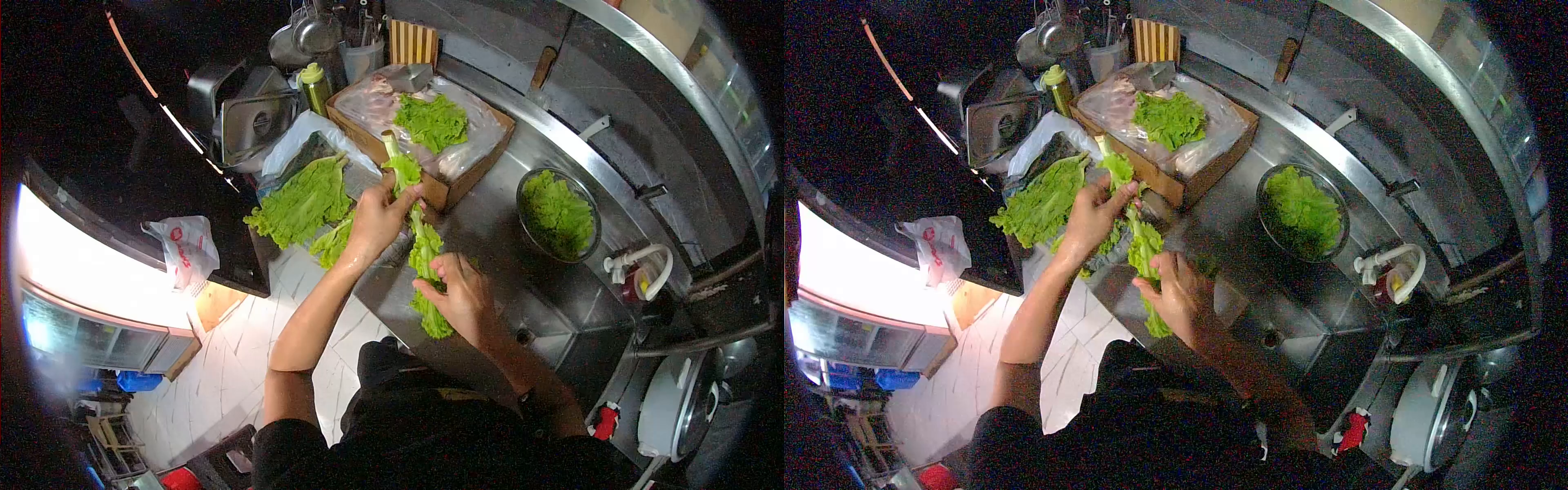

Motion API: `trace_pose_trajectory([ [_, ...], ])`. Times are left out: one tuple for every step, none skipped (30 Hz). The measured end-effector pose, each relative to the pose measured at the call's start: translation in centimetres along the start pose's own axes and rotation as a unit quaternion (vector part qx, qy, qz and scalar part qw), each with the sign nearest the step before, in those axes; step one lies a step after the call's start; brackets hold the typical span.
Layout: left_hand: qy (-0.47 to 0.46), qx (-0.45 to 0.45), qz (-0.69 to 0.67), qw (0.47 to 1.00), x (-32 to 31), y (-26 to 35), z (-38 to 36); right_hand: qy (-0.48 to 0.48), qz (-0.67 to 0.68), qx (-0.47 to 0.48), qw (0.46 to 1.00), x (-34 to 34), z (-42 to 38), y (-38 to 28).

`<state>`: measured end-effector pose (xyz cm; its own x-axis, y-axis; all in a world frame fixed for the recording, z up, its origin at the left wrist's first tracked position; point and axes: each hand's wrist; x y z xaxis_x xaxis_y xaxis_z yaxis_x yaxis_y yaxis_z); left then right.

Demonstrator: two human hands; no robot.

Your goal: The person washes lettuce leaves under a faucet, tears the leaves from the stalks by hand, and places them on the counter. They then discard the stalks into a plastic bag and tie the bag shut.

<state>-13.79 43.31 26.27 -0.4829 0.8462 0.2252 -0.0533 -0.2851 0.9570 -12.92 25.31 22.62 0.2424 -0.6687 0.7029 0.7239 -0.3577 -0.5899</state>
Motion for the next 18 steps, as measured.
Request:
trace_pose_trajectory([
  [0.010, -0.002, 0.054, 0.999, 0.1, 0.2, 0.0, 0.000, 0.000, 0.000, 1.000, -0.5, -0.1, 0.4],
  [0.009, -0.001, 0.054, 0.998, 0.3, 0.2, 0.0, 0.006, 0.033, -0.009, 0.999, -0.9, -0.2, 0.8],
  [-0.013, 0.007, 0.051, 0.999, 0.4, 0.3, 0.1, 0.012, 0.065, -0.018, 0.998, -1.1, -0.3, 1.1],
  [-0.035, 0.015, 0.048, 0.998, 0.4, 0.3, 0.2, 0.013, 0.065, -0.019, 0.998, -1.1, -0.4, 1.3],
  [-0.036, 0.015, 0.048, 0.998, 0.2, 0.4, -0.1, 0.019, 0.086, -0.021, 0.996, -0.7, -0.1, 1.2],
  [-0.074, 0.021, -0.041, 0.996, -0.2, 0.4, -0.6, 0.025, 0.107, -0.023, 0.994, -0.2, 0.1, 1.0],
  [-0.111, 0.026, -0.130, 0.985, -0.4, 0.3, -1.1, 0.026, 0.107, -0.024, 0.994, 0.6, 0.4, 0.8],
  [-0.126, 0.015, -0.133, 0.983, -0.4, -0.4, -1.2, -0.004, 0.106, -0.033, 0.994, 1.8, 1.0, 0.3],
  [-0.127, 0.016, -0.134, 0.983, -0.1, -0.2, -1.2, -0.034, 0.105, -0.042, 0.993, 2.6, 1.5, 0.2],
  [-0.136, 0.027, -0.118, 0.983, 0.3, 0.3, -1.2, -0.055, 0.112, -0.034, 0.992, 2.9, 1.7, 0.8],
  [-0.145, 0.038, -0.102, 0.983, 0.5, 0.5, -1.3, -0.056, 0.112, -0.037, 0.991, 3.4, 2.2, 1.1],
  [-0.147, 0.043, -0.112, 0.982, 0.5, 0.0, -1.2, -0.063, 0.110, -0.008, 0.992, 4.0, 2.8, 1.1],
  [-0.149, 0.044, -0.113, 0.981, 0.6, -0.2, -1.2, -0.070, 0.108, 0.021, 0.992, 4.5, 3.4, 1.4],
  [-0.179, 0.056, -0.119, 0.975, 0.7, 0.1, -1.2, -0.067, 0.051, 0.069, 0.994, 4.7, 4.0, 2.1],
  [-0.208, 0.068, -0.127, 0.967, 0.8, 0.3, -1.3, -0.069, 0.050, 0.065, 0.994, 4.7, 4.7, 2.7],
  [-0.244, 0.143, -0.195, 0.939, 1.0, 0.4, -1.4, -0.062, 0.045, 0.106, 0.991, 4.6, 5.2, 3.4],
  [-0.258, 0.145, -0.193, 0.936, 1.4, 0.3, -1.2, -0.057, 0.042, 0.145, 0.987, 4.4, 5.2, 4.1],
  [-0.272, 0.151, -0.190, 0.931, 1.9, 0.0, -1.2, -0.066, 0.044, 0.134, 0.988, 4.3, 5.0, 4.8],
])
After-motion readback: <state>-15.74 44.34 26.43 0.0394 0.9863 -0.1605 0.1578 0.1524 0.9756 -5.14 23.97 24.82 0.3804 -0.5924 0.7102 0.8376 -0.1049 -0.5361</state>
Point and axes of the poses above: each hand's wrist, its own z-axis towards the middle knuckle, its own x-axis out of the back of the hand, y = z × x, and after that the axes turned 2 degrees about -x, right-handed
